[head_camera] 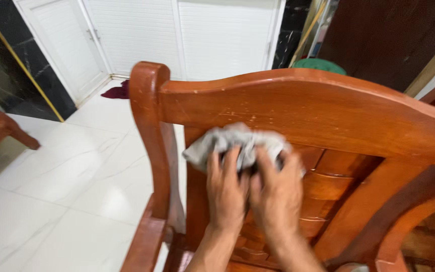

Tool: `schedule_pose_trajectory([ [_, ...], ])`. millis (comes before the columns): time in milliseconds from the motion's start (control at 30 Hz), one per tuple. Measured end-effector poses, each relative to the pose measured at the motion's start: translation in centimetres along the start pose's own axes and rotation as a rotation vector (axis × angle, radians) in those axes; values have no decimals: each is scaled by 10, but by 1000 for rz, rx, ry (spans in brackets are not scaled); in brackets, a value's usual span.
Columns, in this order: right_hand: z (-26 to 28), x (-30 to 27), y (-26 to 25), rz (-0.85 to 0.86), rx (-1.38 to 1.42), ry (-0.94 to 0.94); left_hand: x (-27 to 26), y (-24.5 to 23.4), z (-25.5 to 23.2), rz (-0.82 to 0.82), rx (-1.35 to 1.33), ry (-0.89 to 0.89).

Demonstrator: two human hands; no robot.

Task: The person wipes a wooden chair with a cloth, then sprays a cleaning solution onto the chair and continues wiping the backrest and seat. The person handles the chair and cloth throughout the task.

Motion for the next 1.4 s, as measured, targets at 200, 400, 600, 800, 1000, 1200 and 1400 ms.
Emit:
schedule_pose_trajectory([
  [200, -44, -75, 38, 248, 0, 48, -101, 25, 47, 147, -40, -228],
  [400, -57, -55, 5, 284, 117, 155, -73, 22, 8, 225, -54, -269],
  [600, 10, 46, -87, -108, 132, -99, 60, -1, -70, -79, 110, 160],
  [800, 18, 24, -38, -20, -32, -317, 3, 17, -21, -92, 123, -159],
  [1000, -148, 14, -82, 183, -172, 58, -47, 148, -86, 293, 196, -44],
  [1200, -170, 18, -149, -27, -120, 103, -30, 159, -135, 282, -169, -7],
  [1400, -108, 19, -98, -214, -112, 31, 6, 105, -106, 231, 88, 327],
])
Point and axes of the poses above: each hand's wrist, its own x-axis towards the middle knuckle, its own y-axis out of the palm, z = x × y, the point moved 10 cm from there along x, towards the middle knuckle, and after that the axes turned 9 degrees about y, right-handed, at the moved point
